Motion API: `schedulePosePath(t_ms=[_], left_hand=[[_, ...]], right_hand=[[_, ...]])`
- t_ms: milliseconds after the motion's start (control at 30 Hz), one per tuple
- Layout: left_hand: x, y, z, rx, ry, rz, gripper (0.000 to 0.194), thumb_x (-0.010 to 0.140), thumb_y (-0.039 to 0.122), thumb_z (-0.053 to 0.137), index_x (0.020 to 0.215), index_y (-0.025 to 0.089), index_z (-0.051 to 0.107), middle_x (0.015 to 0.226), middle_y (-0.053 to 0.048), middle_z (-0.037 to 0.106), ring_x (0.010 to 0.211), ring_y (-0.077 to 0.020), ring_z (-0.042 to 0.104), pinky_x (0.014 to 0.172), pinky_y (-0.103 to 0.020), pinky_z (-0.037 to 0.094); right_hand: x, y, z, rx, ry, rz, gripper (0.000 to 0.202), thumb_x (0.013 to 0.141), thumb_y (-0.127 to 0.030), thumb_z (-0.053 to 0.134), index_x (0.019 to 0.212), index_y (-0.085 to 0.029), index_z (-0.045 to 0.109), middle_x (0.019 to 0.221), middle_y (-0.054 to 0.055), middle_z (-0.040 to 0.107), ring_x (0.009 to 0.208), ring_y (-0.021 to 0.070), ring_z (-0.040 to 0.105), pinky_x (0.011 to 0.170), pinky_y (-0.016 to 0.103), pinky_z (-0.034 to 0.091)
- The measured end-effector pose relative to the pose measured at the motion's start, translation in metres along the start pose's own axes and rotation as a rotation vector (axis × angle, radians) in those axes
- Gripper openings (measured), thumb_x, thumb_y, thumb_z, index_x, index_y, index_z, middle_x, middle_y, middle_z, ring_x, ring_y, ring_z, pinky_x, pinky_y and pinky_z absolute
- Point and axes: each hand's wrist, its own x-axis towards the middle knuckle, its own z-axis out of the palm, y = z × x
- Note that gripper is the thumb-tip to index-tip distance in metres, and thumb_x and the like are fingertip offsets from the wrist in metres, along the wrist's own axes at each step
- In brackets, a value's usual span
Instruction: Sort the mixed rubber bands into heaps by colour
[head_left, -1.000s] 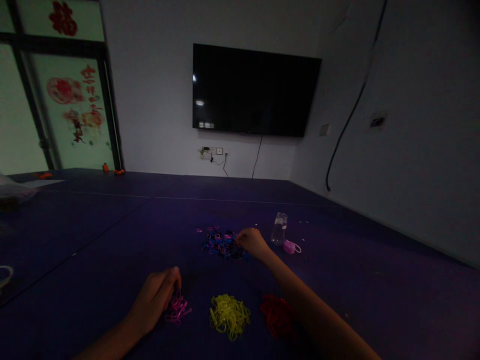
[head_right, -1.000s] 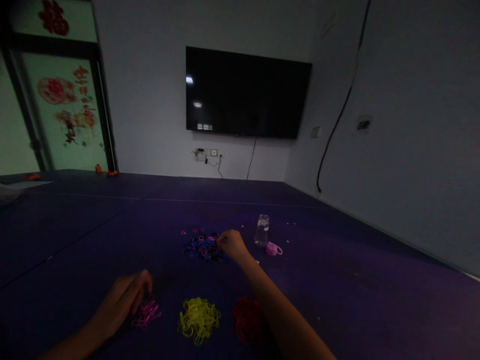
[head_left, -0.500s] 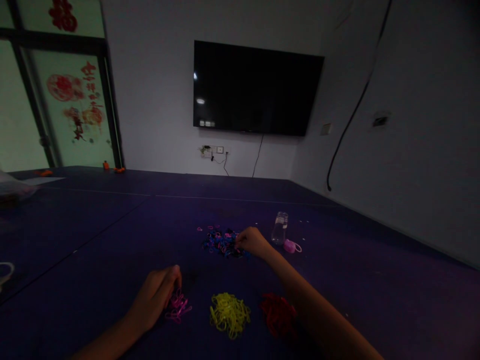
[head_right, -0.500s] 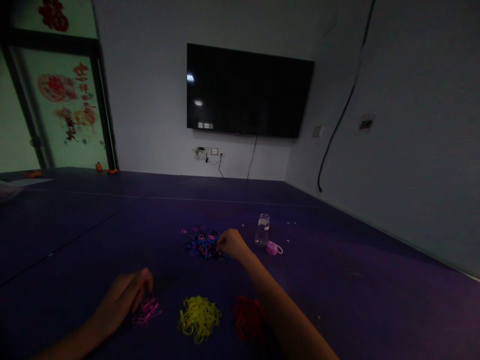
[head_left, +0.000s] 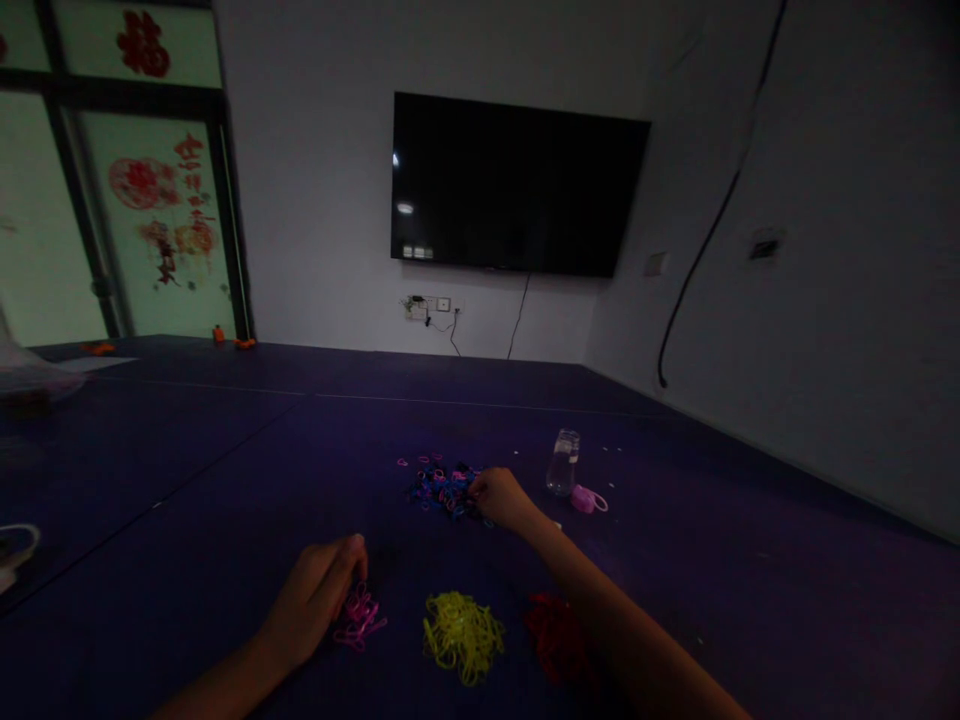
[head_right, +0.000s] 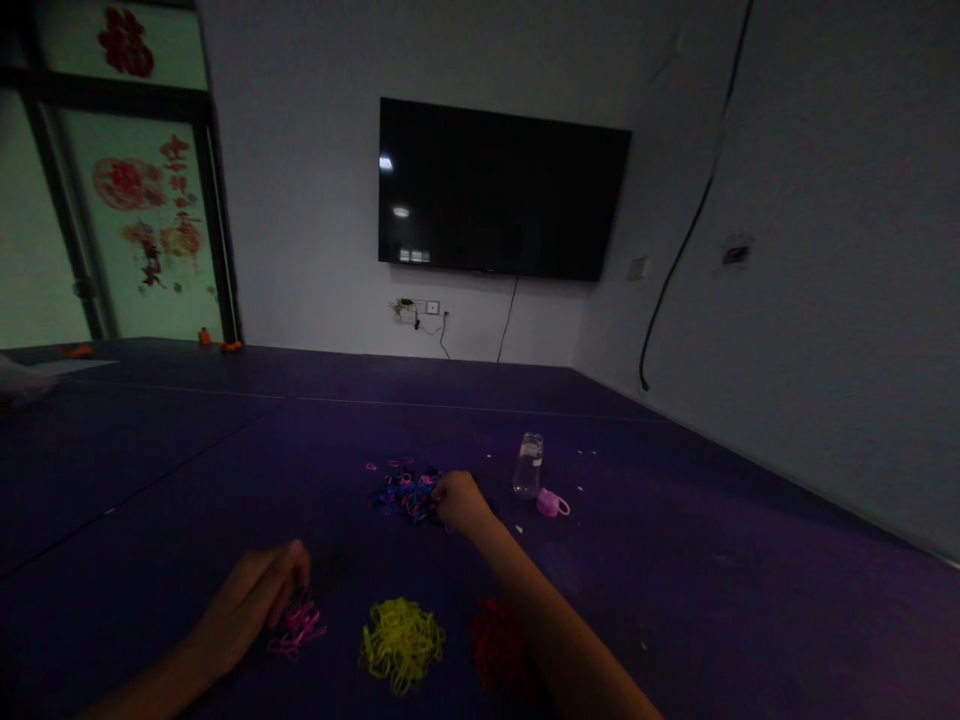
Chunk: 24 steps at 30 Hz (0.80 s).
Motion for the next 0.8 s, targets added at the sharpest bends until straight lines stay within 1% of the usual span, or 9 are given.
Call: schedulePosePath(t_ms=[167,300,400,500,567,700,800], left_hand=[[0.001,0.000,0.000,0.027,-0.002,-0.009,0.059,0.085,0.063,0.023,0.060,0.019,0.053,0.034,0.006,0.038,0.035,-0.0115,0.041,0.042,-0.022,0.033],[0.001,0.002,0.000,0.029,0.002,-0.008,0.059,0.085,0.063,0.022,0.060,0.019,0.053,0.034,0.006,0.038,0.035,-0.0115,0.041,0.042,-0.022,0.033],[0.001,0.003,0.001,0.027,0.000,0.007,0.058,0.086,0.062,0.023,0.060,0.019,0.052,0.035,0.006,0.038,0.035,-0.0115,0.041,0.043,-0.021,0.034],[0.000,0.003,0.001,0.014,-0.011,0.018,0.056,0.086,0.060,0.024,0.060,0.019,0.052,0.035,0.007,0.037,0.035,-0.0112,0.040,0.042,-0.021,0.033],[0.000,0.004,0.001,0.010,-0.011,0.025,0.056,0.087,0.059,0.023,0.059,0.019,0.051,0.035,0.007,0.038,0.035,-0.0111,0.040,0.042,-0.021,0.032],[0.000,0.006,0.000,0.028,-0.017,0.034,0.056,0.087,0.058,0.023,0.059,0.019,0.051,0.035,0.006,0.039,0.036,-0.0113,0.041,0.042,-0.021,0.032],[0.000,0.006,-0.001,0.038,-0.016,0.029,0.055,0.087,0.058,0.023,0.059,0.019,0.052,0.036,0.006,0.039,0.036,-0.0115,0.041,0.042,-0.021,0.033]], right_hand=[[-0.003,-0.001,0.004,0.048,0.027,0.025,0.023,0.053,-0.010,0.055,0.068,-0.016,0.071,0.061,-0.001,0.066,0.060,0.0141,0.059,0.053,0.018,0.036],[-0.004,0.001,0.002,0.101,0.056,0.034,0.029,0.053,-0.009,0.054,0.075,-0.015,0.072,0.066,0.001,0.068,0.063,0.0151,0.060,0.053,0.018,0.038],[-0.002,0.006,-0.001,0.152,0.096,0.014,0.031,0.052,-0.007,0.052,0.074,-0.015,0.073,0.067,0.002,0.069,0.065,0.0164,0.062,0.055,0.019,0.040],[0.000,0.011,-0.001,0.157,0.117,-0.025,0.033,0.052,-0.005,0.049,0.072,-0.015,0.073,0.069,0.002,0.071,0.068,0.0175,0.063,0.058,0.019,0.042],[0.000,0.013,-0.001,0.162,0.101,-0.044,0.034,0.053,-0.004,0.048,0.072,-0.015,0.073,0.071,0.003,0.071,0.069,0.0178,0.064,0.059,0.020,0.043],[0.000,0.016,0.000,0.235,0.036,-0.028,0.039,0.054,-0.004,0.045,0.079,-0.015,0.073,0.070,0.003,0.071,0.066,0.0178,0.065,0.058,0.021,0.045],[-0.001,0.016,0.000,0.263,0.008,-0.024,0.042,0.053,-0.004,0.043,0.080,-0.015,0.073,0.070,0.003,0.071,0.065,0.0178,0.065,0.060,0.022,0.046]])
